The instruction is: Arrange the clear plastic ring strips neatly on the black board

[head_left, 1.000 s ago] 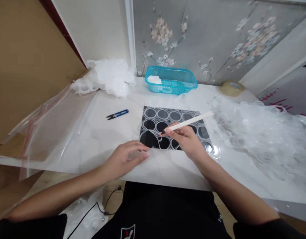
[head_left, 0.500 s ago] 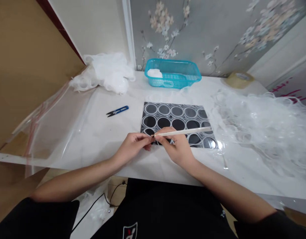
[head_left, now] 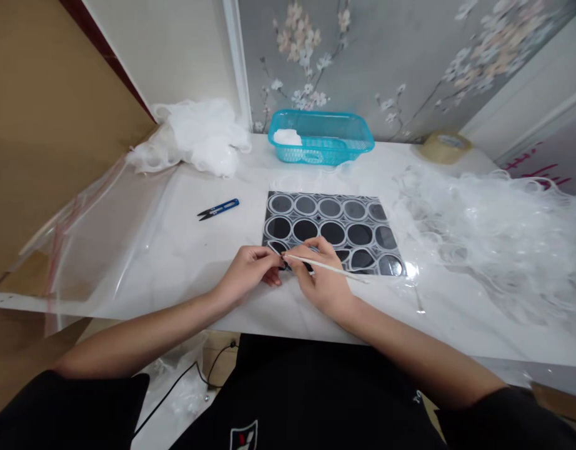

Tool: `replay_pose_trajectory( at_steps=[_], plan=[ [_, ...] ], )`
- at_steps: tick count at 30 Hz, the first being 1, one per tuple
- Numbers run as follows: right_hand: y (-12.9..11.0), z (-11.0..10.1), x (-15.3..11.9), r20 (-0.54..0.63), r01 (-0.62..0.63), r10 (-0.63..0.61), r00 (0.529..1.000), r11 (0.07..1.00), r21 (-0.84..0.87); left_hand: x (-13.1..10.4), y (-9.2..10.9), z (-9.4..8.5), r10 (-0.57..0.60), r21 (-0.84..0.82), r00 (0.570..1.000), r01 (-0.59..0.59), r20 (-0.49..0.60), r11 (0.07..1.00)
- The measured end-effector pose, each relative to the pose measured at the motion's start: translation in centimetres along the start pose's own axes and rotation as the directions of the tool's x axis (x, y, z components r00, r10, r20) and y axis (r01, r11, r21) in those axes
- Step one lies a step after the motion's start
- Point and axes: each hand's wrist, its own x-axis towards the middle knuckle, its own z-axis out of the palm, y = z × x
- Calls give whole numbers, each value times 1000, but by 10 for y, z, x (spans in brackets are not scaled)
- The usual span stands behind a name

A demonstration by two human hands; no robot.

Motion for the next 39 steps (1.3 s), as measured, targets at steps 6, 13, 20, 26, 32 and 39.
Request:
replay_pose_trajectory(
  at_steps=[6, 13, 20, 26, 32, 39],
  plan=[
    [71, -82, 59, -456, -324, 186, 870, 914, -245, -5, 1, -10, -64, 15, 998, 64, -12, 998],
    [42, -102, 12, -18, -377, 591, 807, 537, 755, -15, 3, -25, -6, 203, 995, -15, 102, 979],
    [-5, -98, -10, 620, -498, 466, 631, -370, 784, -19, 38, 11, 398, 370, 895, -447, 202, 815],
    [-8, -103, -9, 728, -507, 259, 635, -570, 646, -5, 58, 39, 458, 209, 763, -592, 455, 778],
    [-2, -100, -13, 698, -472, 332, 634, -549, 690, -1, 56, 45, 397, 13, 801, -450, 449, 893],
    [1, -95, -8, 595, -389, 466, 655, -467, 794, 2, 50, 36, 436, 31, 847, -467, 305, 884]
  ],
)
